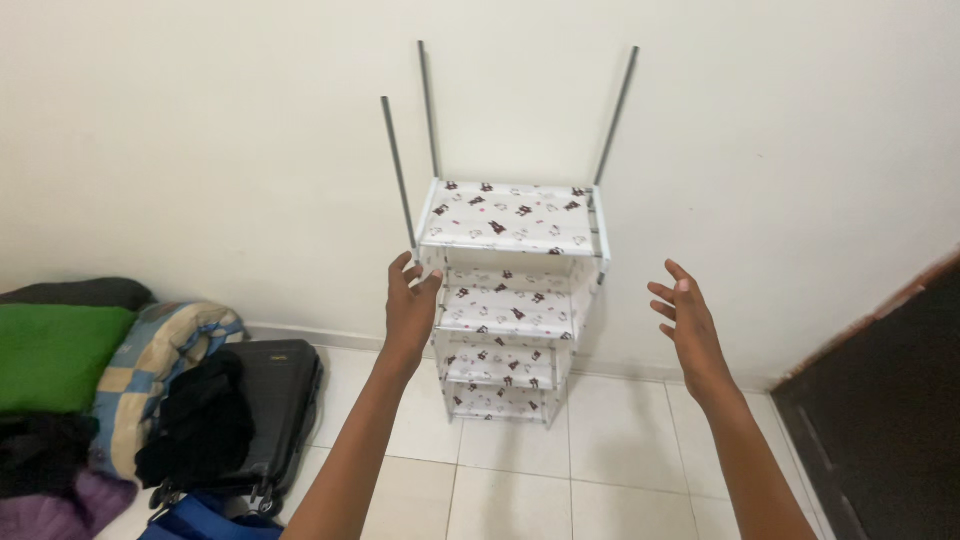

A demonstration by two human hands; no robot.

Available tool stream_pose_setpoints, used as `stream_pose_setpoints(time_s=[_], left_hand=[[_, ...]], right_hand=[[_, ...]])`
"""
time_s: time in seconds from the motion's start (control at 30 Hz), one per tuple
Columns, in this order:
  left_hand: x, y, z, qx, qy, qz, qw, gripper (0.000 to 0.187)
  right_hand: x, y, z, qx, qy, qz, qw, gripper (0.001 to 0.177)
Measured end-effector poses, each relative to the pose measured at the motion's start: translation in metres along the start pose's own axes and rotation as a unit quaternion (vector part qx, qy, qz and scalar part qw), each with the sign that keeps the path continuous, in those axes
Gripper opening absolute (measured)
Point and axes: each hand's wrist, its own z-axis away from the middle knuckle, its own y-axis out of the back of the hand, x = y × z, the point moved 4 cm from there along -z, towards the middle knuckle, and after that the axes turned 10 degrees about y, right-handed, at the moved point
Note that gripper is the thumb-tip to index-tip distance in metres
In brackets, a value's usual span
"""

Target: The person disassembles a small white shelving unit with bear-patterned fabric shelves. They remove the top shelf, then systematically detach the metal rods and plastic corner pieces, placing the components on a nearby wooden table.

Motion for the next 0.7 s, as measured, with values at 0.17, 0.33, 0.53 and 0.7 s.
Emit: stream_pose_setpoints(time_s=[0.17,0.33,0.53,0.7], left_hand=[[-0.028,0.020,-0.057,0.022,0.041,-0.051,0.998,0.074],[-0.057,0.029,-0.119,0.022,0.009,-0.122,0.992,0.080],[-0.089,0.033,-0.200,0.004,-0.026,-0.225,0.974,0.072],[-0.095,0.010,-0.249,-0.052,-0.061,-0.226,0.971,0.067]], right_hand=[[0.014,-0.056,-0.052,-0.065,-0.028,-0.040,0.997,0.077],[0.017,-0.114,-0.084,-0.137,-0.029,-0.049,0.989,0.071],[-0.006,-0.204,-0.126,-0.207,-0.019,-0.039,0.977,0.064],[-0.041,-0.306,-0.180,-0.218,0.030,-0.094,0.971,0.059]])
